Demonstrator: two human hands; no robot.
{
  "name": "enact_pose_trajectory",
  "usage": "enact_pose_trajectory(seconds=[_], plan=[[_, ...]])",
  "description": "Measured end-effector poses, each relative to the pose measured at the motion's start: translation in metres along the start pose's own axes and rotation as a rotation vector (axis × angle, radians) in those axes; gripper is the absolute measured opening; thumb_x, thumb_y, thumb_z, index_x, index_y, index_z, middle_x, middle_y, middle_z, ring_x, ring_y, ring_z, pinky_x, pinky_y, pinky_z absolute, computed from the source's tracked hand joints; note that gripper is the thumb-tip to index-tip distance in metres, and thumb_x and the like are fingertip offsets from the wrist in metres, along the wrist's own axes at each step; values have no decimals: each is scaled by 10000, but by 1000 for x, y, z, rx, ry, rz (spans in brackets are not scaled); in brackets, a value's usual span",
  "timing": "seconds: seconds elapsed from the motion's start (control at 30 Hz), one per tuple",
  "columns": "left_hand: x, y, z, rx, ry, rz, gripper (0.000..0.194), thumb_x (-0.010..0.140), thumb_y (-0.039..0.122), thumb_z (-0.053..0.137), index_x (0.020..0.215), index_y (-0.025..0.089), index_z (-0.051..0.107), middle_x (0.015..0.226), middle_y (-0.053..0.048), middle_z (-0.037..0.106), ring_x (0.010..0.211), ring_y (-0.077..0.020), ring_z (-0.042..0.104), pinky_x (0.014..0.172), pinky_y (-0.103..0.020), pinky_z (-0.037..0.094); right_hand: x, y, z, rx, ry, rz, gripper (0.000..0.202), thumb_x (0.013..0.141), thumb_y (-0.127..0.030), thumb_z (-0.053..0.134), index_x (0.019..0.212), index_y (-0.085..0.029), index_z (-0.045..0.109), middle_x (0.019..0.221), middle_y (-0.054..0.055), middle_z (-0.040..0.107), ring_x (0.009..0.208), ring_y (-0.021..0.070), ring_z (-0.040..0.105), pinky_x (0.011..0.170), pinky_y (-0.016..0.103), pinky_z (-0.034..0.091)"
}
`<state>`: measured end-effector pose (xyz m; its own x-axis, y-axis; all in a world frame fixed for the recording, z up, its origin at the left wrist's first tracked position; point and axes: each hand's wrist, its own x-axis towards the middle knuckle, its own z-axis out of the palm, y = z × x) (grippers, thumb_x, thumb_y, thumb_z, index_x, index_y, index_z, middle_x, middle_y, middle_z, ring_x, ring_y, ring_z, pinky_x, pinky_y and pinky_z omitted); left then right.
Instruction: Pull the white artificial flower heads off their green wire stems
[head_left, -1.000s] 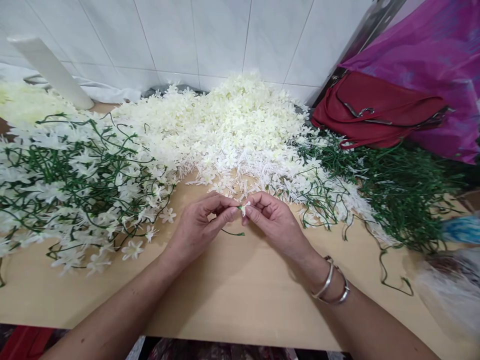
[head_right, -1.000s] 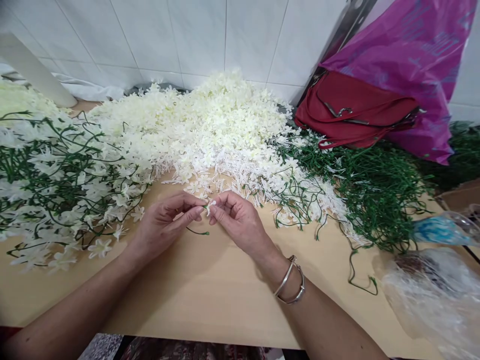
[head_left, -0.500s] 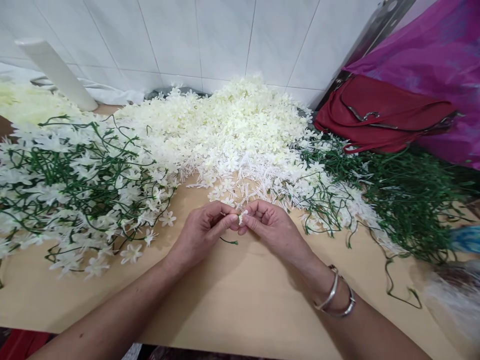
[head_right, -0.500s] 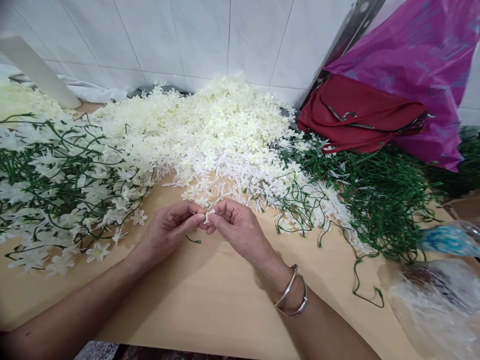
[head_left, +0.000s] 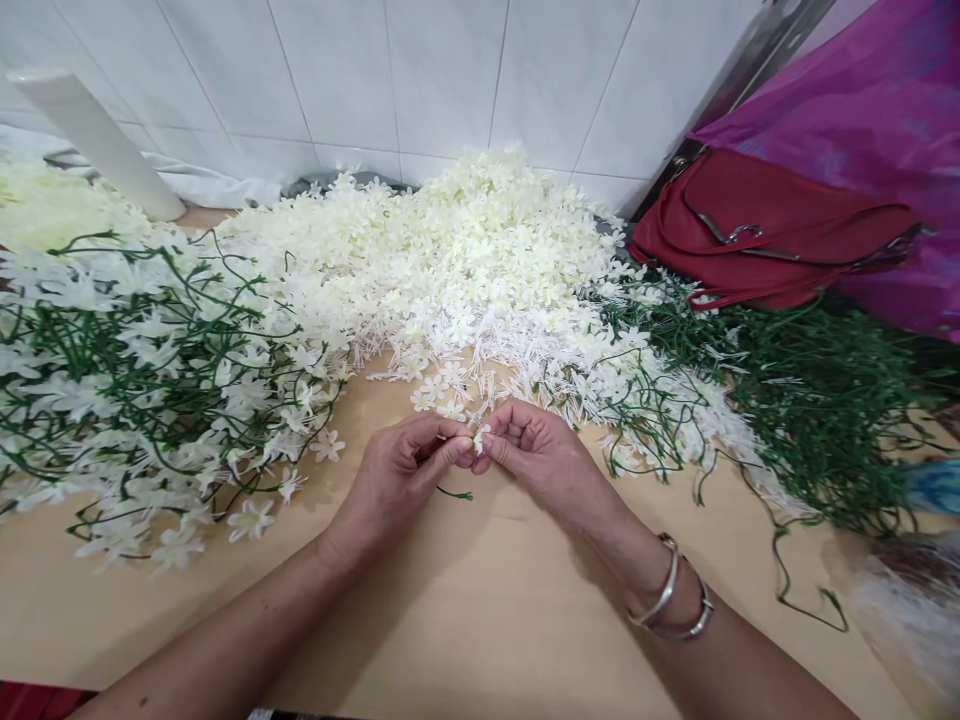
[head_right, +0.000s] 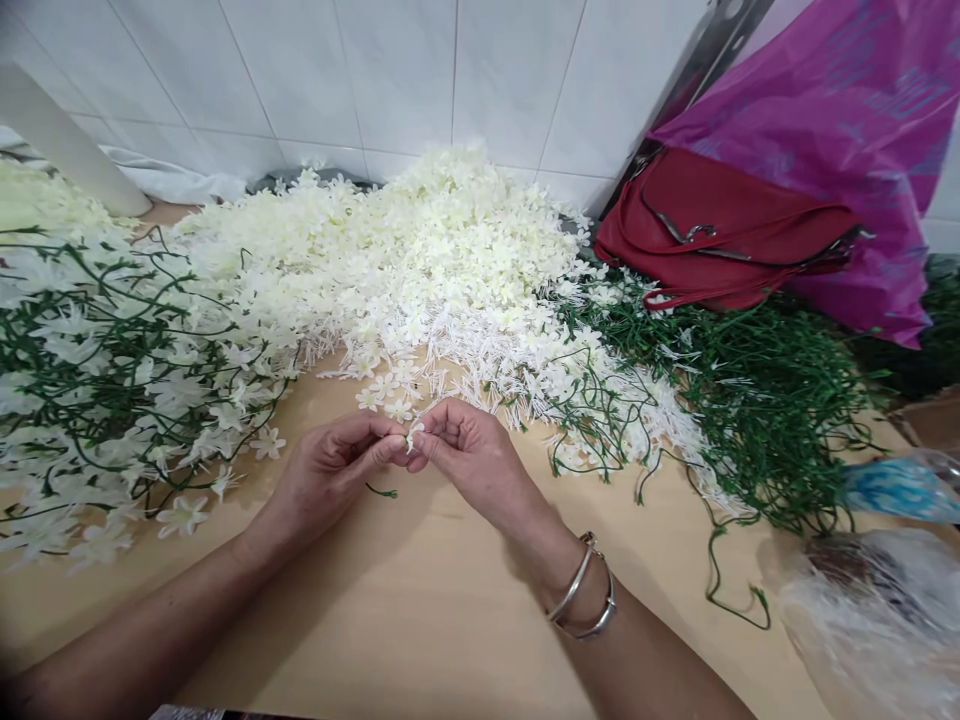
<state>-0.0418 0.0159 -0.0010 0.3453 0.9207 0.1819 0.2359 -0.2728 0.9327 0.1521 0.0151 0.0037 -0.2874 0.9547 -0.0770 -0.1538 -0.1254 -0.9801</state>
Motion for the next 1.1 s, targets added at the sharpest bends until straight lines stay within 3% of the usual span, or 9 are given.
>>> enact_pose_trajectory(seconds=[0.23, 0.7, 1.1], plan=[[-3, -5, 5, -175, 14, -137, 278, 984, 419, 652, 1075, 168, 731, 913, -66, 790, 858, -196, 743, 822, -320, 604, -1, -2, -7, 13, -29, -6, 320, 835, -467, 838, 871, -210, 651, 718, -17, 728, 745, 156, 721, 817, 323, 552], [-1, 1, 0, -100, -70, -103, 298, 1016, 412, 596, 883, 174, 718, 809, -31, 749, 772, -155, 685, 748, -253, 526, -2, -3, -3, 47, -50, 12, 270, 822, -423, 852, 860, -213, 687, 758, -13, 723, 707, 137, 703, 750, 304, 572], [1, -2, -2, -28, -36, -105, 281, 1005, 402, 614, 863, 188, 728, 776, -23, 735, 718, -147, 654, 689, -241, 484, 2, -4, -2, 37, -36, 97, 281, 846, -439, 822, 850, -210, 659, 756, -20, 698, 703, 120, 690, 754, 284, 569]])
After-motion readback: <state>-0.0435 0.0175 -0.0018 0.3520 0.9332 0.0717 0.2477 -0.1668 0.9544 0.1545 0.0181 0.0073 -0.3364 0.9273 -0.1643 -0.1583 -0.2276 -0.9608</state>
